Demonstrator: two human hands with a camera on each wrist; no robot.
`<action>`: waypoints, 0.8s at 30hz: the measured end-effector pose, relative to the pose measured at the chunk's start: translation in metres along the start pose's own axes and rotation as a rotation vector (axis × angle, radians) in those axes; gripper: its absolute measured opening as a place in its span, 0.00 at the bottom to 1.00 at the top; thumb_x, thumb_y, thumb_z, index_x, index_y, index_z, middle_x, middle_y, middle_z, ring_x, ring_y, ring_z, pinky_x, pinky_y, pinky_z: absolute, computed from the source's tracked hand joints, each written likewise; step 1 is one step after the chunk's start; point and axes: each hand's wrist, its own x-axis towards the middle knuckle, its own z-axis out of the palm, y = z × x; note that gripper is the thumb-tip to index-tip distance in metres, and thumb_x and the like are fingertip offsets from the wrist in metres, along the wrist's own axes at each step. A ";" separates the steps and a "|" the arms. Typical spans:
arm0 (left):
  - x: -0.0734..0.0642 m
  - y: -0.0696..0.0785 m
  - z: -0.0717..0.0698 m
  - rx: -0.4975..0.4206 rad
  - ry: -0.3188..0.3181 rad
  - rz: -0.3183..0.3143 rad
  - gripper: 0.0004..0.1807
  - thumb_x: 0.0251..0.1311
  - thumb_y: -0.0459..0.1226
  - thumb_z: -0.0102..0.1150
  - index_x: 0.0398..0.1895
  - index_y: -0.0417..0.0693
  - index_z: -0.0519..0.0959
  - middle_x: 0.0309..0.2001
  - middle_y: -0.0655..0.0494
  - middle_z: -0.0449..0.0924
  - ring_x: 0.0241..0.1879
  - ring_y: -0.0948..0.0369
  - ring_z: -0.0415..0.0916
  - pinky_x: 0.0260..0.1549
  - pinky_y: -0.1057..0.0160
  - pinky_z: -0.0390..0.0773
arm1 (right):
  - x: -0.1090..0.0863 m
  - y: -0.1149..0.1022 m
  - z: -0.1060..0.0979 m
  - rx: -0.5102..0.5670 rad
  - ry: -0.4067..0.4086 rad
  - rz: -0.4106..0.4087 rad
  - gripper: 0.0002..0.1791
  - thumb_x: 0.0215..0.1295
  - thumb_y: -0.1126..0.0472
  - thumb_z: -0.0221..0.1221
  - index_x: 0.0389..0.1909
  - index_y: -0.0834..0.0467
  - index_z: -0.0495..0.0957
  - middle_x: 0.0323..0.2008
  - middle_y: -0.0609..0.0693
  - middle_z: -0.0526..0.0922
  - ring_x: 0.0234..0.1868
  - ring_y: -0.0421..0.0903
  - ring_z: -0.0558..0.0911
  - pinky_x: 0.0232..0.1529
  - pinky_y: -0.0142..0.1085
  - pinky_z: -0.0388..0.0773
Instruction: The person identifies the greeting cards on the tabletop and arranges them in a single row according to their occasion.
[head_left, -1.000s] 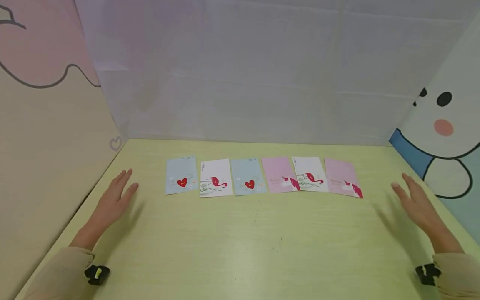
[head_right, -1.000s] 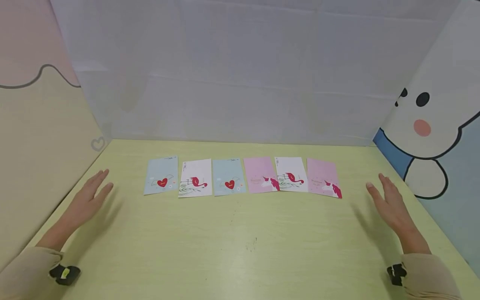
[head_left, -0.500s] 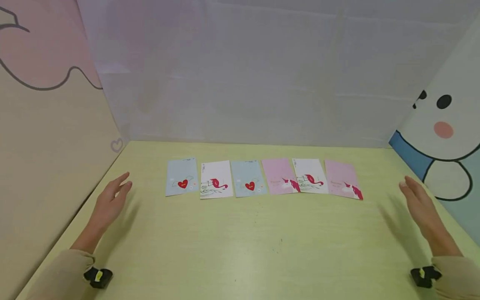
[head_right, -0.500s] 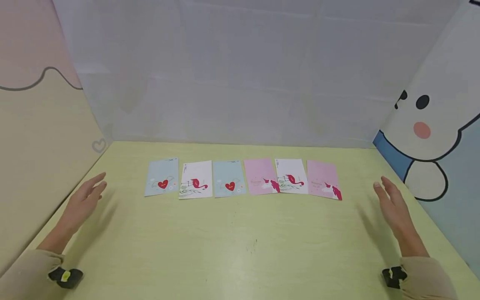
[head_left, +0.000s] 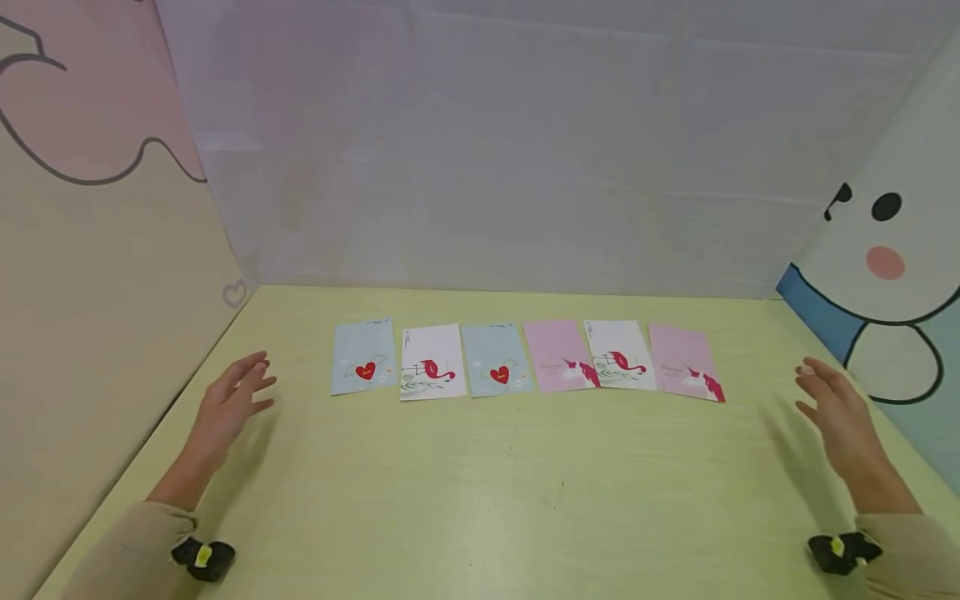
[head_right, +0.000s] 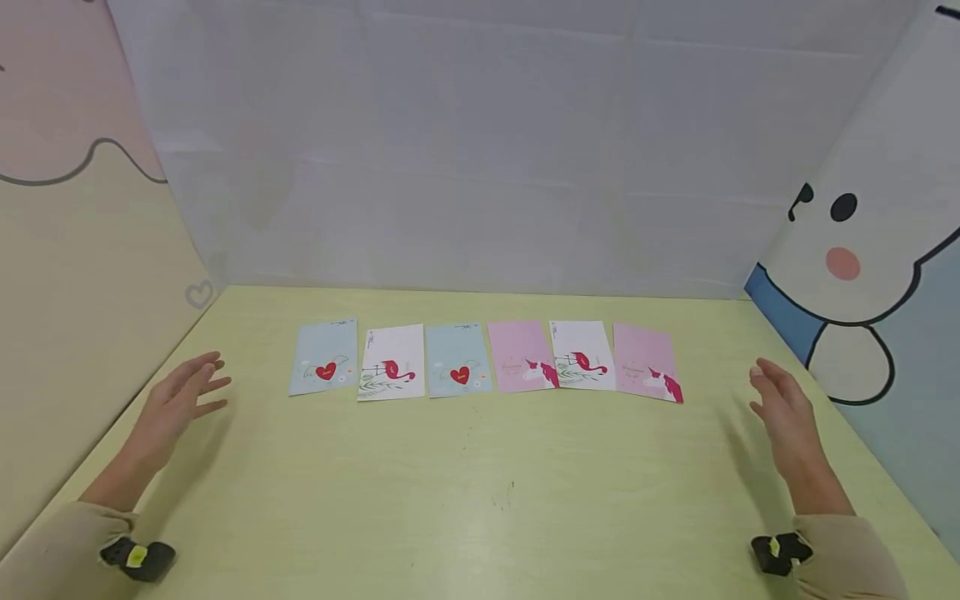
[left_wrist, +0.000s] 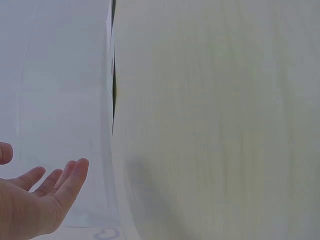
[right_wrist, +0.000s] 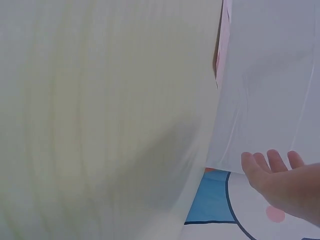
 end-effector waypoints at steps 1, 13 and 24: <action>0.003 -0.008 0.000 -0.061 -0.004 -0.010 0.29 0.64 0.49 0.39 0.63 0.43 0.57 0.58 0.36 0.56 0.46 0.71 0.69 0.33 0.71 0.75 | 0.000 -0.001 0.001 0.063 0.002 0.012 0.33 0.64 0.50 0.48 0.67 0.50 0.48 0.61 0.48 0.54 0.62 0.37 0.53 0.38 0.17 0.66; 0.007 0.006 0.025 -0.379 -0.041 -0.261 0.36 0.59 0.52 0.47 0.65 0.42 0.52 0.59 0.39 0.54 0.42 0.65 0.74 0.35 0.60 0.76 | -0.031 -0.062 0.049 0.430 -0.078 0.237 0.36 0.61 0.56 0.54 0.65 0.50 0.45 0.41 0.41 0.67 0.35 0.32 0.77 0.31 0.28 0.75; 0.009 0.021 0.060 -0.349 -0.103 -0.298 0.35 0.59 0.49 0.49 0.64 0.41 0.53 0.58 0.40 0.59 0.43 0.59 0.75 0.36 0.59 0.76 | -0.030 -0.068 0.068 0.369 -0.153 0.346 0.48 0.60 0.53 0.55 0.67 0.57 0.29 0.47 0.47 0.61 0.33 0.34 0.77 0.34 0.31 0.76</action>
